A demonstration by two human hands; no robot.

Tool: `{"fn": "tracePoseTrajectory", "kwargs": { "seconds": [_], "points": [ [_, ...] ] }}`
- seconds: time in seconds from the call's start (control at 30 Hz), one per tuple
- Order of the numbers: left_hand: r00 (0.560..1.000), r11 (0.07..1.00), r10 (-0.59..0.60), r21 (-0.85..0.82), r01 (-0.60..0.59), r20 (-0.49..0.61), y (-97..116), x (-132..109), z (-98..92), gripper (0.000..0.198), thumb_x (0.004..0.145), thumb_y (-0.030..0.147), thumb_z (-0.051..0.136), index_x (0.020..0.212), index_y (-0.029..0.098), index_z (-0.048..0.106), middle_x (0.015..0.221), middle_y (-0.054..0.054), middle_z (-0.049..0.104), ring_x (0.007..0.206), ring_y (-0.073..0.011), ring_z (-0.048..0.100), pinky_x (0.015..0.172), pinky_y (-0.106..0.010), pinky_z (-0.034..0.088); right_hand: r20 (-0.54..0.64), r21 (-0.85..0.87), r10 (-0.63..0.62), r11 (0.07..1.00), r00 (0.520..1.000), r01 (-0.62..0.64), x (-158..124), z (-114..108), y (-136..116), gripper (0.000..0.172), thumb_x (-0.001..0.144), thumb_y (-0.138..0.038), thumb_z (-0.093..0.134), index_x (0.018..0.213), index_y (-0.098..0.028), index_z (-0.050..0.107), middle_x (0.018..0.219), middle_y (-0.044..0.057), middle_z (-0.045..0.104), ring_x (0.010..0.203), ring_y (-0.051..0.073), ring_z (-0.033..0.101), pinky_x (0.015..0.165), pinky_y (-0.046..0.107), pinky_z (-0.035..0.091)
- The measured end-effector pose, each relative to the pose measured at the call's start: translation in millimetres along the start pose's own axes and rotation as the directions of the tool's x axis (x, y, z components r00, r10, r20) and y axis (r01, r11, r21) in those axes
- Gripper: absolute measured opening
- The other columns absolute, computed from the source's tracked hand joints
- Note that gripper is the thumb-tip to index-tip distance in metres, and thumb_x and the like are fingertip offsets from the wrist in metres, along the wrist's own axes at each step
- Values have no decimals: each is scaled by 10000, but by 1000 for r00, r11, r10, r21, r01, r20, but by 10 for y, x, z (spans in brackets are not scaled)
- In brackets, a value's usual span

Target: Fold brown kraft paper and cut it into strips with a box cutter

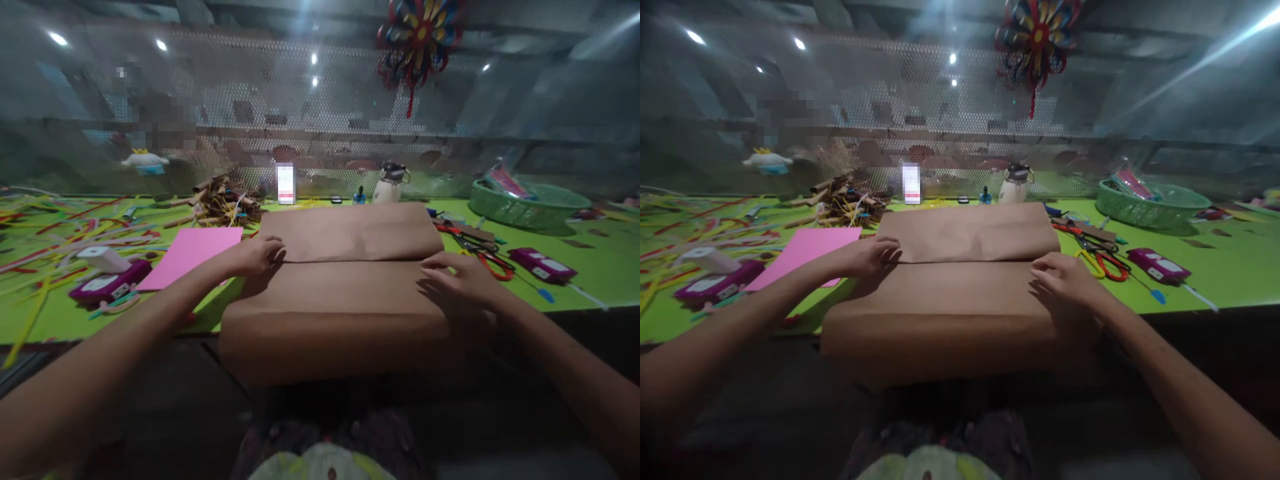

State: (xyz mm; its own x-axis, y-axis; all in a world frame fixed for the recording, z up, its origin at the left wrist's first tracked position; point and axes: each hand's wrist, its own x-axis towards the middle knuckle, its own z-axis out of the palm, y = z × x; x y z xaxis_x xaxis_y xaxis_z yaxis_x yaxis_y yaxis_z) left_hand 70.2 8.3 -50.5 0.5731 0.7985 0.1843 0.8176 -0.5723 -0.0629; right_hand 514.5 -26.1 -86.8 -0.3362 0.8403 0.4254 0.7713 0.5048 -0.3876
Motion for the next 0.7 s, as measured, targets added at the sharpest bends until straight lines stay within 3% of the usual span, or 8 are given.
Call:
{"fn": "tracePoseTrajectory", "kwargs": {
  "seconds": [0.1, 0.17, 0.27, 0.37, 0.43, 0.57, 0.63, 0.7],
  "points": [
    [1000, 997, -16, -79, 15, -14, 241, -387, -134, 396, 826, 282, 457, 1199, 180, 540, 1328, -112, 513, 1127, -234, 538, 939, -366, 460, 4, -4, -157, 988, 988, 157, -486, -238, -208, 196, 821, -395, 567, 945, -286, 672, 978, 37, 696, 927, 260, 636, 829, 400, 492],
    [999, 983, 24, -179, -29, -30, 388, -721, -137, 398, 863, 271, 427, 1250, 242, 517, 1360, -56, 501, 1182, -206, 513, 997, -347, 438, -34, -34, -155, 988, 987, 154, -836, -294, -188, 187, 838, -348, 554, 996, -336, 654, 994, 19, 691, 934, 261, 639, 843, 419, 496],
    [997, 970, 78, -230, -81, -26, 509, -1184, -4, 473, 856, 184, 378, 1302, 296, 490, 1332, -24, 537, 1206, -196, 510, 988, -333, 462, -194, -145, -74, 988, 978, 46, -1252, -236, 103, 335, 835, -283, 517, 1143, -396, 587, 1020, 42, 669, 930, 291, 634, 836, 479, 500],
    [997, 976, 70, -208, -72, -14, 521, -1434, 140, 576, 806, 147, 416, 1358, 310, 434, 1397, -19, 475, 1267, -220, 458, 1042, -388, 427, -121, -279, -97, 958, 988, 60, -1464, -120, 445, 553, 807, -193, 463, 1331, -370, 453, 1212, 83, 592, 1060, 331, 566, 902, 516, 466],
    [997, 978, 72, -197, -68, 12, 517, -1492, 175, 600, 788, 156, 449, 1369, 305, 422, 1430, -22, 433, 1297, -234, 423, 1071, -412, 394, -137, -351, -111, 935, 984, 56, -1564, -46, 560, 582, 799, -180, 459, 1365, -310, 425, 1319, 102, 510, 1131, 349, 512, 951, 529, 433],
    [998, 990, 40, -139, -34, 43, 556, -1477, 137, 521, 855, 287, 467, 1375, 278, 425, 1459, -47, 389, 1324, -254, 383, 1082, -421, 370, -445, -339, -74, 936, 893, -91, -1798, 113, 515, 415, 842, -251, 477, 1254, -228, 514, 1161, 136, 566, 1067, 329, 549, 931, 512, 446],
    [999, 995, 7, -98, -2, 45, 603, -1377, 91, 467, 892, 390, 443, 1341, 265, 475, 1430, -62, 431, 1308, -262, 406, 1072, -419, 374, -449, -250, -41, 965, 892, -82, -1819, 180, 431, 292, 865, -258, 471, 1140, -235, 566, 1017, 103, 618, 939, 280, 607, 849, 448, 492],
    [999, 998, -3, -70, 6, 39, 668, -1188, 33, 438, 913, 461, 402, 1280, 267, 543, 1371, -65, 502, 1265, -261, 455, 1059, -410, 379, -433, -175, -17, 982, 901, -66, -1661, 196, 358, 195, 877, -274, 477, 1024, -237, 599, 939, 78, 645, 879, 248, 625, 823, 403, 496]
  ]
}}
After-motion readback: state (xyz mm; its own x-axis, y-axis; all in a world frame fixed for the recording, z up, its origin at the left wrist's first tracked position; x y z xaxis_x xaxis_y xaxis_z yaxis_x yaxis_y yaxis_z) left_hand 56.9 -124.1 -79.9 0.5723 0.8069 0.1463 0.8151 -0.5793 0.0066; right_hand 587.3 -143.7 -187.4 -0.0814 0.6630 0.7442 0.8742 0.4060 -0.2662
